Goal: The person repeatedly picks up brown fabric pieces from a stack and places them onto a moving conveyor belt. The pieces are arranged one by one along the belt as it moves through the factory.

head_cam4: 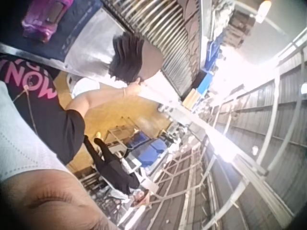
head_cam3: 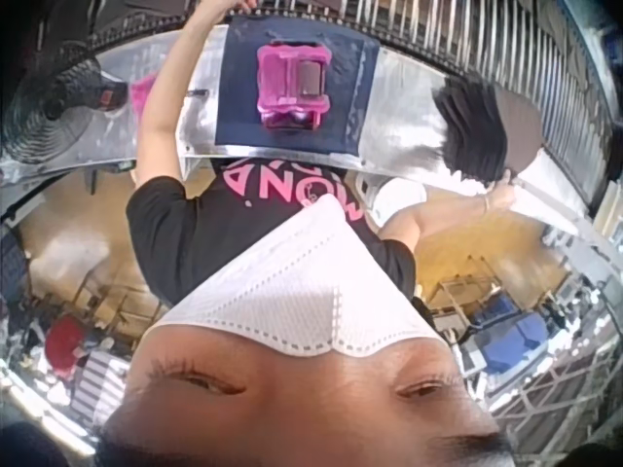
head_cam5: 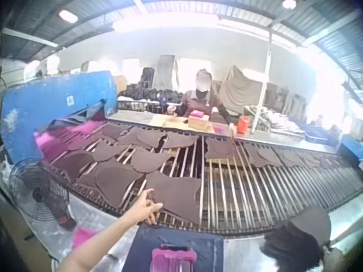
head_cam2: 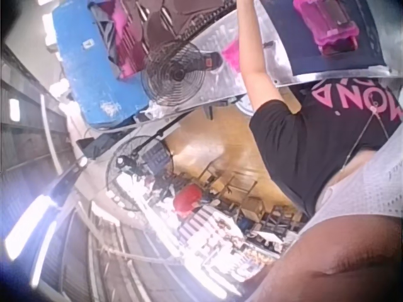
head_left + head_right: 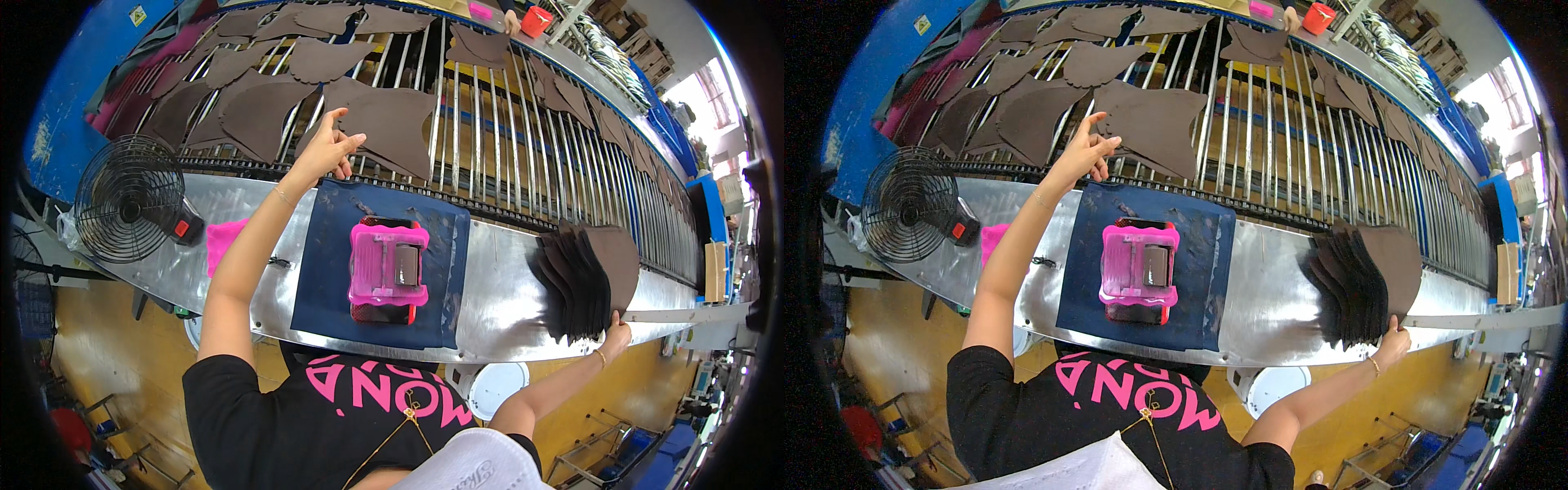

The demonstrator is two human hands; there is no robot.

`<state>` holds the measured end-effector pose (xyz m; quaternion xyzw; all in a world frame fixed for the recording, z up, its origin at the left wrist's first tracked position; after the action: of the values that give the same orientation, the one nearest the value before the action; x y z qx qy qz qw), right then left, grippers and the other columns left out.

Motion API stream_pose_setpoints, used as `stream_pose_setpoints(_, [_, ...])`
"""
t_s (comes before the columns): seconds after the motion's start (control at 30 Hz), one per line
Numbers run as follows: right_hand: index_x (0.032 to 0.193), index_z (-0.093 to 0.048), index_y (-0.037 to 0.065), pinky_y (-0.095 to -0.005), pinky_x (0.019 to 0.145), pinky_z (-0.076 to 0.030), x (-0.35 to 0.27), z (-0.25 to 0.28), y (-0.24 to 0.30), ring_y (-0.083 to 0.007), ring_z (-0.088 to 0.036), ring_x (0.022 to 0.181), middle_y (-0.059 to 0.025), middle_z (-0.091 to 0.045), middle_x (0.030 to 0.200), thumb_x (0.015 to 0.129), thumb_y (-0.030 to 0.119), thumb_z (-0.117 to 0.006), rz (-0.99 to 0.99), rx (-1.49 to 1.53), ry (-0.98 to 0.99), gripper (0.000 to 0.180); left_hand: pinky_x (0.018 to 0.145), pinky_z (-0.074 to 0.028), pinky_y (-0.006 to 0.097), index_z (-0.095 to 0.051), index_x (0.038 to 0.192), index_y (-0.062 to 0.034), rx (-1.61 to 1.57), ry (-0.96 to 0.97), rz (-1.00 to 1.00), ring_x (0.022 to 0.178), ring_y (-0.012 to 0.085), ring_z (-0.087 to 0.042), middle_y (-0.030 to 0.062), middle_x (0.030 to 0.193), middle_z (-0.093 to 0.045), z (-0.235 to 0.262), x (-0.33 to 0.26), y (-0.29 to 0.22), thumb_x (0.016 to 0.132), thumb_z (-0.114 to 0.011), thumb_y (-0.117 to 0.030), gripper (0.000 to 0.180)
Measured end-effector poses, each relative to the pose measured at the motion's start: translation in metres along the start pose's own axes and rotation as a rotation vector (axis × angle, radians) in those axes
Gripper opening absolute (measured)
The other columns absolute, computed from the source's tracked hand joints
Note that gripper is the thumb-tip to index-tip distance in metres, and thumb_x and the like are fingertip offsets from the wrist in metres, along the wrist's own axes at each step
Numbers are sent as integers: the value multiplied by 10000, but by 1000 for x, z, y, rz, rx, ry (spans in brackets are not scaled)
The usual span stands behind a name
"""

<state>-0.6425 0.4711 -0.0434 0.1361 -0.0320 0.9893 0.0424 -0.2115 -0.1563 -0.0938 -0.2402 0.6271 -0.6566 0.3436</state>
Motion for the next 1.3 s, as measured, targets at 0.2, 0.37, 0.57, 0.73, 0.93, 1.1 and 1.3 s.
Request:
stream_pose_setpoints(0.2, [850, -689, -18, -469, 747, -477, 15, -18, -11, -365, -627, 846, -200, -673, 866, 791, 514, -658, -3, 96, -48, 535, 385, -434, 207, -181, 1429, -71, -4, 16, -6, 473, 100, -548, 90, 843, -533, -2, -11, 3, 877, -638, -291, 750])
stream_pose_setpoints(0.37, [651, -650, -2, -370, 498, -433, 47, -59, -42, -195, -520, 500, -95, -592, 615, 783, 523, -686, -23, 368, 231, 542, 390, -433, 207, -203, 1424, -71, -5, 26, 2, 476, 99, -548, 83, 847, -535, -5, -16, 2, 874, -642, -289, 736])
stream_pose_setpoints(0.57, [863, -632, -35, -304, 376, -328, 79, -52, -71, -122, -432, 429, -49, -499, 562, 850, 451, -642, 193, 348, 100, 486, 409, -439, 213, -258, 1410, -76, -5, 72, -22, 507, 96, -558, 80, 861, -539, -15, -15, -1, 887, -625, -269, 668])
stream_pose_setpoints(0.73, [1198, -534, -25, -295, 441, -450, -14, 71, 46, -211, -594, 492, -217, -633, 801, 967, 354, -471, 224, 550, -18, 448, 427, -454, 213, -323, 1384, -75, 174, 19, -144, 523, 100, -571, 70, 867, -540, -14, -33, -30, 890, -625, -245, 604])
stream_pose_setpoints(0.93, [1108, -554, -19, -229, 478, -438, -116, 167, 142, -106, -558, 513, -80, -629, 763, 974, 309, -503, 406, 1194, -92, 358, 671, -542, 276, -380, 1375, -109, 132, 127, -318, 760, 145, -642, 88, 981, -575, -48, -49, -67, 869, -658, -197, 584])
stream_pose_setpoints(1.1, [915, -491, 12, -227, 446, -461, -211, 156, 250, -134, -581, 499, -100, -637, 761, 975, 170, -478, 574, 1647, 276, 170, 801, -477, 262, -502, 1254, -19, 126, 82, -409, 913, 115, -580, 81, 1045, -590, -45, -89, -91, 870, -667, -224, 465])
stream_pose_setpoints(1.3, [935, -600, -24, -259, 689, -474, -312, 145, 327, -152, -604, 750, -104, -642, 848, 830, 0, -660, 1202, 1513, 570, 123, 689, -415, 180, -566, 1006, 8, 183, -245, -481, 790, 26, -495, -14, 836, -570, 62, -157, -112, 942, -561, -140, 161])
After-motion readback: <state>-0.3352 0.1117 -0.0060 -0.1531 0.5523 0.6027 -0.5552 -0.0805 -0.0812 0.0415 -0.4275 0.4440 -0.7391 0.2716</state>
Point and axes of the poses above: each hand's wrist, its own x-axis towards the middle knuckle, its own z-axis out of the back of the hand, y = z × x, the point moved 8 cm from there along x, towards the middle knuckle
